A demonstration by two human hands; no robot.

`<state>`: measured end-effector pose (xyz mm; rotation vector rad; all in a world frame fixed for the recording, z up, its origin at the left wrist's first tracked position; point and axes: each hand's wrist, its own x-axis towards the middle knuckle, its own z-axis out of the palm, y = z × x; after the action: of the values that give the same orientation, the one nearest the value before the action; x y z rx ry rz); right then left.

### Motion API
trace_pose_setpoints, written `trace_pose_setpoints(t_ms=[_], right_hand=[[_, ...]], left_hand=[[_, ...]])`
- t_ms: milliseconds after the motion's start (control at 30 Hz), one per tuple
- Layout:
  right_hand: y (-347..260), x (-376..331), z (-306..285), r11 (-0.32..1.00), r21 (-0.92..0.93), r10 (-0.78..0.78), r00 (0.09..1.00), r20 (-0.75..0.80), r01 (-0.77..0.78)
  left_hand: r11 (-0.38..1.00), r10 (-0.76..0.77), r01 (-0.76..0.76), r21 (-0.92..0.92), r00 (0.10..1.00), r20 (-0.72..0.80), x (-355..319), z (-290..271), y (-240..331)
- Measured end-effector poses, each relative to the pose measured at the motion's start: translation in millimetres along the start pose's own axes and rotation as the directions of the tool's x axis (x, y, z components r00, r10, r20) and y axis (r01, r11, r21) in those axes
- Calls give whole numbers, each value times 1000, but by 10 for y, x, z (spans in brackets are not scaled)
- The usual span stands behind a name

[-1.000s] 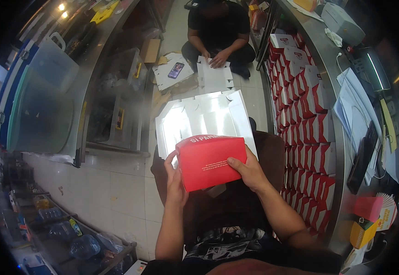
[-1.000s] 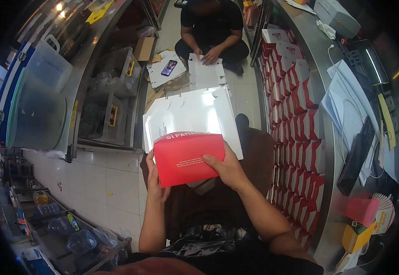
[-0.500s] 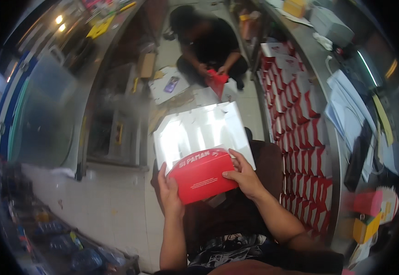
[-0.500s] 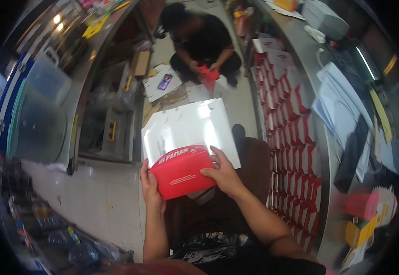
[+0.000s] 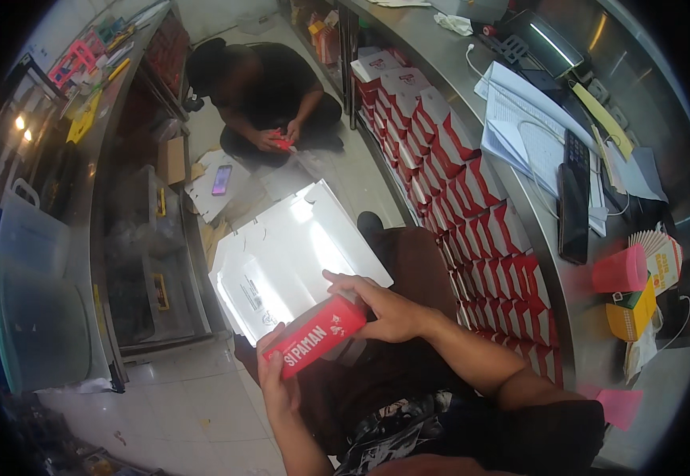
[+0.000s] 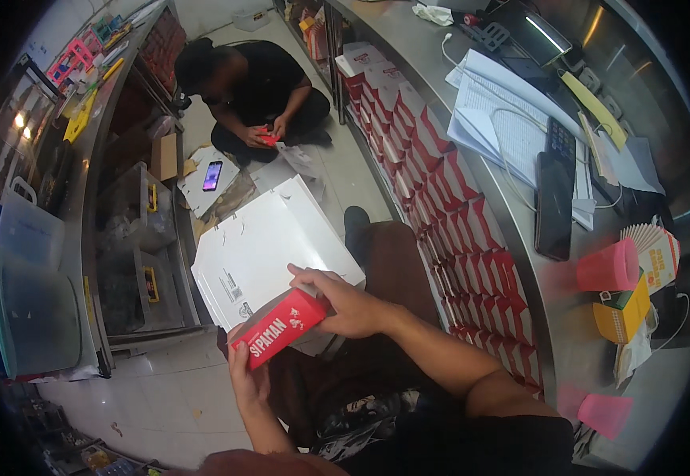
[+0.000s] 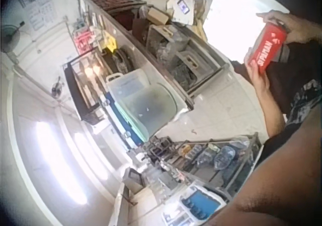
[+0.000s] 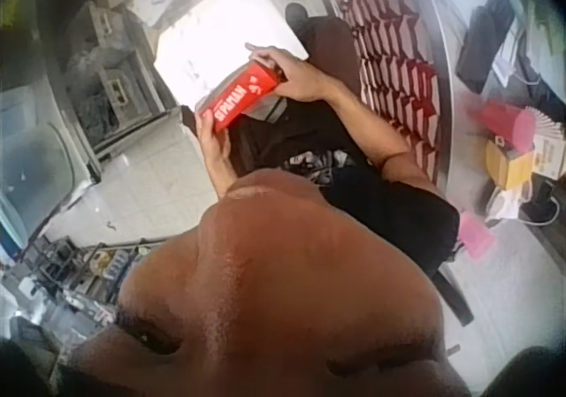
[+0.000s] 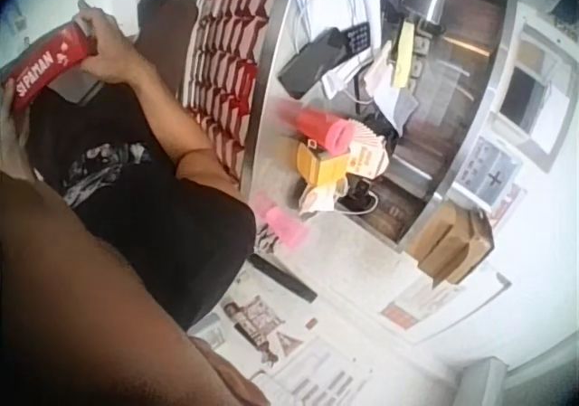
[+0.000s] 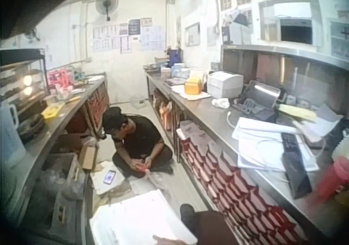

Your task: The person folds flat cardboard sheets into small rectangular boxes, tucks the flaps to close them, and places the finished boxes into a red-and-white patterned display rack. The person repeats this process for multiple units.

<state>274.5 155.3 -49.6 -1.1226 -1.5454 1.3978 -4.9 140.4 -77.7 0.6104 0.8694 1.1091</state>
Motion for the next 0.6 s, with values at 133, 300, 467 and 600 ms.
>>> trace_pose_setpoints(t_ms=[133,300,467,600], right_hand=[[-89,18,97,985,-168,41,999,-12,-42],[99,136,69,999,-30,16,979,-205,-23],[6,324,202,838,-540,-397,763,-510,75],[-118,292,427,820,-536,-426,841,-332,204]], left_hand=[[949,163,-143,282,985,-49,-10,-47,-93],[972,187,-176,155,981,-58,49,87,-42],[989,99,-100,105,995,21,168,355,-51],[999,32,-32,1,999,-32,318,897,-73]])
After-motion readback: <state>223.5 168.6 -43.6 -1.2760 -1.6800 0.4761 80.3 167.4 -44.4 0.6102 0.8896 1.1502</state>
